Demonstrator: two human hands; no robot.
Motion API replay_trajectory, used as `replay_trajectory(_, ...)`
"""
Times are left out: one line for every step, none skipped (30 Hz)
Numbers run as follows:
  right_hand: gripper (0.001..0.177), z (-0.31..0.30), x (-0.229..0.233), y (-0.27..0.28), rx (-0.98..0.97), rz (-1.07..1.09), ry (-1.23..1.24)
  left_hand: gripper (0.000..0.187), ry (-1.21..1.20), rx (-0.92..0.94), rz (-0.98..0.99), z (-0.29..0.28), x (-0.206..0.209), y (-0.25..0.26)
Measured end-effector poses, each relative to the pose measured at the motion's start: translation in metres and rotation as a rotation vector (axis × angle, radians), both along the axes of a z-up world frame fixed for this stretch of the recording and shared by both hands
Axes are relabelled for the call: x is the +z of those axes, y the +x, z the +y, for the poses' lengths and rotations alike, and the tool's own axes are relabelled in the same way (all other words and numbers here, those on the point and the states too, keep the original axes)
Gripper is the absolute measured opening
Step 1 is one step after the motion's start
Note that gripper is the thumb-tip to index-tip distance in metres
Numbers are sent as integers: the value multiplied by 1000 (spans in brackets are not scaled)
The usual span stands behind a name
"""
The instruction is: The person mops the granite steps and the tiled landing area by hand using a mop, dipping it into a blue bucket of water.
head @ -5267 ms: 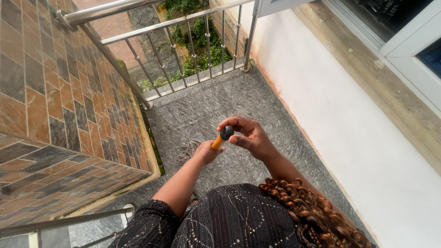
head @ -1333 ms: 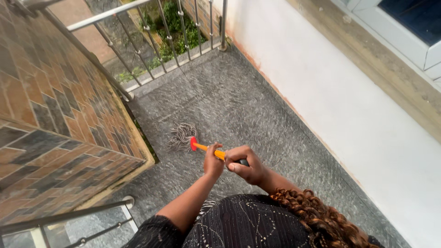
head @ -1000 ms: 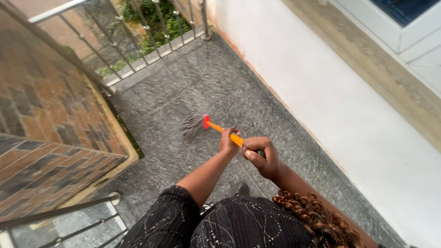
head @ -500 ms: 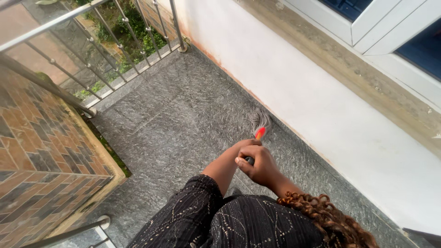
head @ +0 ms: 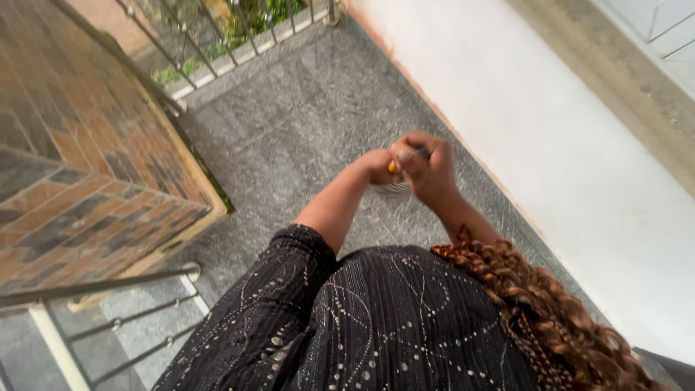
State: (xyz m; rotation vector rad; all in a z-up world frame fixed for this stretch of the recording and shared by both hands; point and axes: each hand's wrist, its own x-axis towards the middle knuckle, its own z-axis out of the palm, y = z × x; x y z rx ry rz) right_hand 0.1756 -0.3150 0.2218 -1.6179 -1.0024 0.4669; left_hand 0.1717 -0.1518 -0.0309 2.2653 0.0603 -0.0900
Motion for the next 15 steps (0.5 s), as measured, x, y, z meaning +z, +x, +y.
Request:
replay_trajectory(43,7,0,-2,5,7,-10,33,65,24,31,7,9,-13)
replay_trajectory(39,11,0,-4,49,126,69,34,132,60,86,12,15,-28)
replay_trajectory(35,18,-3,-5,94,239,157,34,187,95,118,23,21,-35)
replay_trajectory(35,22,-7,-8,98,240,155,36,273,136,165,34,23,-45)
replay_trajectory(33,27,-12,-10,122,258,180,36,277,140,161,48,22,-55)
replay_trajectory(31,32,-18,-12,146,275,205,34,294,150,166,59,18,-67)
replay_trajectory(31,36,-27,-13,146,272,206,33,307,158,173,66,11,-79)
replay_trajectory(29,42,-38,-16,160,289,202,30,312,203,196,75,2,-90)
replay_trajectory(28,47,-50,-21,177,309,196,27,316,253,222,81,-8,-104)
replay_trajectory(28,52,-62,-27,182,310,195,27,314,257,223,88,-18,-117)
replay_trajectory(28,56,-72,-36,176,339,171,28,328,293,224,94,-28,-130)
replay_trajectory(29,60,-81,-42,170,368,146,29,342,328,225,99,-37,-143)
replay_trajectory(29,64,-86,-48,173,372,143,29,340,331,229,102,-45,-157)
replay_trajectory(29,68,-89,-55,228,370,136,30,392,371,245,103,-51,-169)
replay_trajectory(30,70,-90,-62,280,370,126,31,441,407,263,101,-56,-180)
